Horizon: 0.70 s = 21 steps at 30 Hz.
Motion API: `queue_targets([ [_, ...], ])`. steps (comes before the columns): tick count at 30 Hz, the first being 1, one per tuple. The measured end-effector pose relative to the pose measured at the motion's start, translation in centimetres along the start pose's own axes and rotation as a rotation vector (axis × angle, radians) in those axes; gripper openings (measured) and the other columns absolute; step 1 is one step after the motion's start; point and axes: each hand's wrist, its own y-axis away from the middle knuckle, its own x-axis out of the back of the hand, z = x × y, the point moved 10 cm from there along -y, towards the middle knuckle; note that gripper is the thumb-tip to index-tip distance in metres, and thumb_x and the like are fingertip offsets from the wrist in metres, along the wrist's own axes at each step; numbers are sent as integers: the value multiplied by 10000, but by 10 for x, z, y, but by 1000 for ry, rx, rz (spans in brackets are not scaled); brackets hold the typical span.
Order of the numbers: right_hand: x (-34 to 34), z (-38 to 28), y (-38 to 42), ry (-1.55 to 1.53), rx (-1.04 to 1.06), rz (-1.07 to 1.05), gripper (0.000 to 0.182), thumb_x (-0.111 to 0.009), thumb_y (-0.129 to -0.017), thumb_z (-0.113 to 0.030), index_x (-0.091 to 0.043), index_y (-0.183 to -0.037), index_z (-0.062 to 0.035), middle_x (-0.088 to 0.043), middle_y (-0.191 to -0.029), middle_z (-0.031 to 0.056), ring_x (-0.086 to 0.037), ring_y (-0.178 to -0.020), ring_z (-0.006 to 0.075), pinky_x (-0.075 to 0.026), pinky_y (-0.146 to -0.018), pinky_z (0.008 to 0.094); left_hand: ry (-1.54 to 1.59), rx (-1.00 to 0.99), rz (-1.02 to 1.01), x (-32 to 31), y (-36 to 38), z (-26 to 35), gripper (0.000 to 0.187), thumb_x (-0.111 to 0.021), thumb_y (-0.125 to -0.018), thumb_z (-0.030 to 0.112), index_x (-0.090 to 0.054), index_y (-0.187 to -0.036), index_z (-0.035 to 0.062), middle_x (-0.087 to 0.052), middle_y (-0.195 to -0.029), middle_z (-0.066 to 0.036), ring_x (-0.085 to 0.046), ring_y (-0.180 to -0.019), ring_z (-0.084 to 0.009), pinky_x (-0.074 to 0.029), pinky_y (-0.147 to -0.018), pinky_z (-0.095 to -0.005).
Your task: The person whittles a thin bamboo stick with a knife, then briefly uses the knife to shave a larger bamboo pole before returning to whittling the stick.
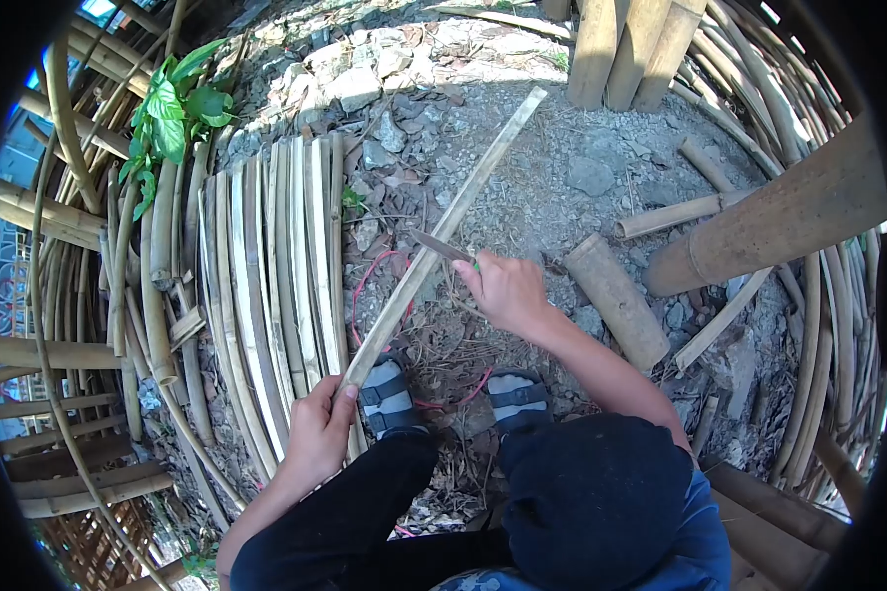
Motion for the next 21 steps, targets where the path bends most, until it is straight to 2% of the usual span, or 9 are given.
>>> queue_targets([
  [7, 1, -14, 5, -94, 9, 39, 527, -510, -1031, -459, -631, -795, -3, -640, -598, 210, -658, -537, 409, -514, -503, 527, -23, -19, 18, 2, -2, -3, 292, -545, -1057, 221, -589, -905, -24, -554, -633, -38, -498, -583, -102, -411, -543, -321],
  [9, -7, -47, 23, -163, 131, -32, 490, -520, -1036, -428, -578, -752, -33, -592, -539, 175, -632, -504, 400, -488, -493, 521, -22, -21, 26, 3, -2, 2, 296, -543, -1057, 223, -585, -894, -20, -549, -631, -39, -499, -588, -104, -411, -547, -323],
  [10, -10, -51, 27, -166, 126, -34, 490, -520, -1036, -428, -578, -752, -33, -592, -539, 175, -632, -504, 400, -488, -493, 521, -18, -16, 35, 4, 0, 4, 301, -541, -1058, 225, -580, -883, -16, -544, -630, -39, -499, -593, -105, -411, -551, -324],
  [13, -11, -59, 28, -133, 194, -11, 487, -555, -1018, -445, -575, -749, -40, -580, -515, 147, -621, -466, 373, -479, -450, 490, -15, -4, 26, 5, 2, 4, 301, -541, -1058, 227, -580, -876, -10, -540, -632, -34, -489, -582, -102, -402, -541, -322],
  [21, -9, -48, 17, -76, 242, 42, 502, -545, -1019, -449, -608, -753, -28, -609, -535, 144, -637, -468, 353, -500, -445, 478, -29, -18, 52, 5, 2, 8, 299, -546, -1059, 238, -602, -904, -12, -530, -617, -28, -475, -564, -96, -392, -527, -322],
])
